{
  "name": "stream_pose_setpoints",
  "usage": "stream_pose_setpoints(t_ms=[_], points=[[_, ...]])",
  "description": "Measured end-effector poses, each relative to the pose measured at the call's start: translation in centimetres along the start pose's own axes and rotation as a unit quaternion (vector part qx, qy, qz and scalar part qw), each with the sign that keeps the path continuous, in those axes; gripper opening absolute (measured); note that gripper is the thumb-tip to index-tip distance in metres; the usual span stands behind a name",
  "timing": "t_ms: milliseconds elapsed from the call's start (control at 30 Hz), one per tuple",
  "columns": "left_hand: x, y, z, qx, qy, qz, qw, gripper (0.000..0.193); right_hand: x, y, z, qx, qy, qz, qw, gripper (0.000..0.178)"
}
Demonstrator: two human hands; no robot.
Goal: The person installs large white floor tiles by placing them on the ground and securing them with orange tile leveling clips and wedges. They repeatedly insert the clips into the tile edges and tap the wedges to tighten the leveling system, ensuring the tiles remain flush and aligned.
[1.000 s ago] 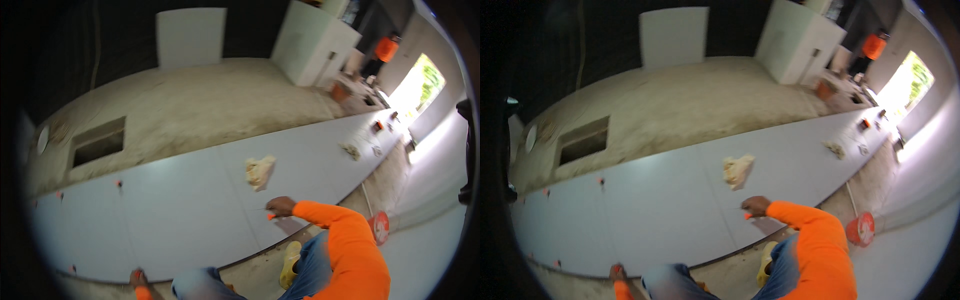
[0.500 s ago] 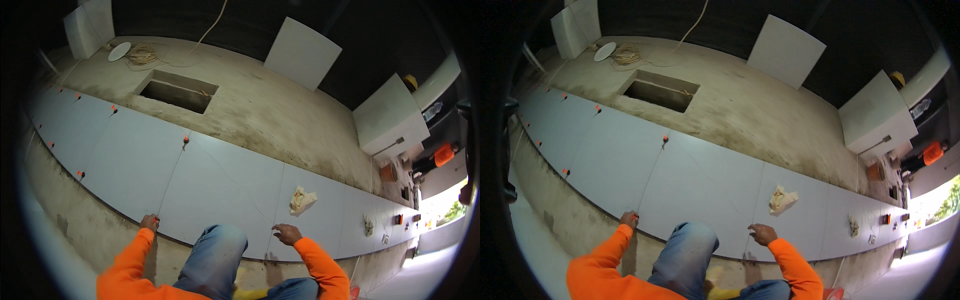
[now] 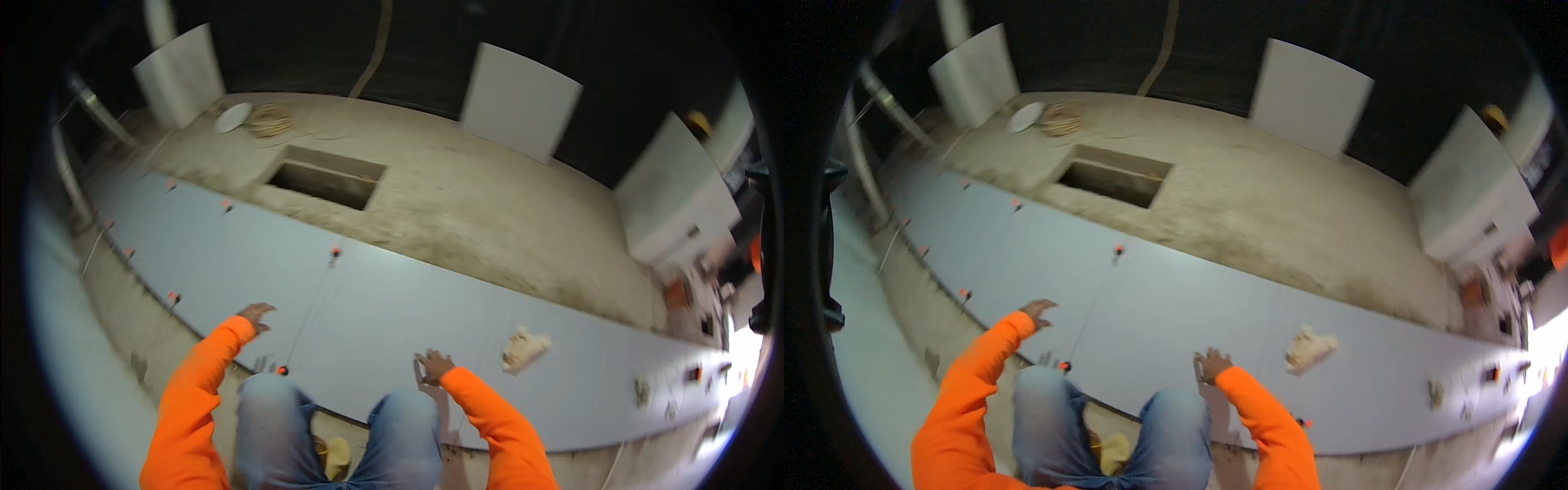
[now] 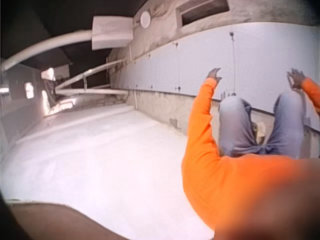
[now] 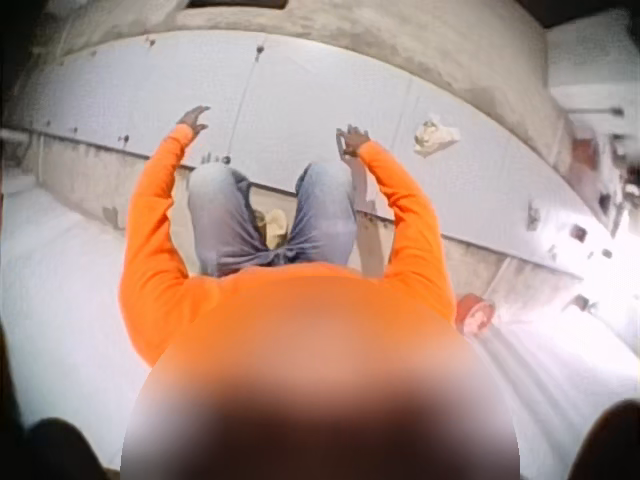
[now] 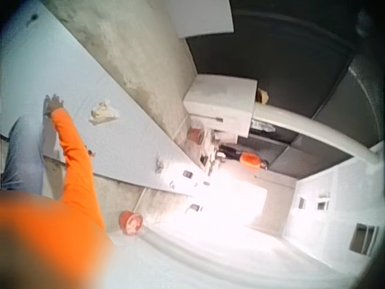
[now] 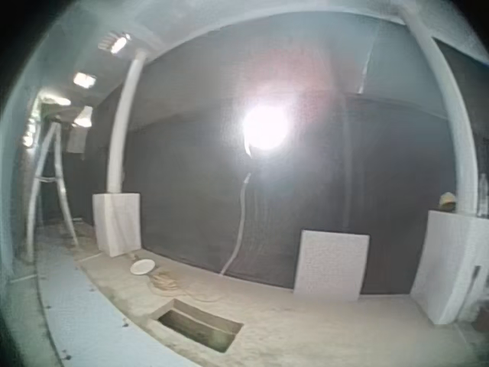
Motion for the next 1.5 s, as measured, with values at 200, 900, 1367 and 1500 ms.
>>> stream_pose_setpoints(t_ms=[200,900,1367,1500], points=[[6.4,-2.5,13.0,0.1,0.095,0.012,0.99,0.051,-3.0,-0.3,0.2,-0.06,-0.009,0.021,0.998,0.11],[-2.1,-16.5,24.6,0.143,-0.167,0.122,0.968,0.172,0.1,-8.2,5.9,-0.413,-0.096,0.092,0.901,0.078],[-0.3,-15.3,23.5,0.145,-0.183,0.069,0.97,0.168,13.1,-30.6,25.5,-0.196,0.383,0.368,0.824,0.05],[-1.0,-15.0,23.3,0.139,-0.149,0.091,0.975,0.152,18.8,-27.9,32.5,-0.199,0.523,0.396,0.728,0.056]])
Point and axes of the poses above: each hand's wrist, its own z-axis towards the middle knuckle, its own x-axis out of the back of the hand, y = z × x, the point moved 2 cm from there along z, towards the middle knuckle, and after that the axes turned 2 degrees about -x, right-handed, at the moved point
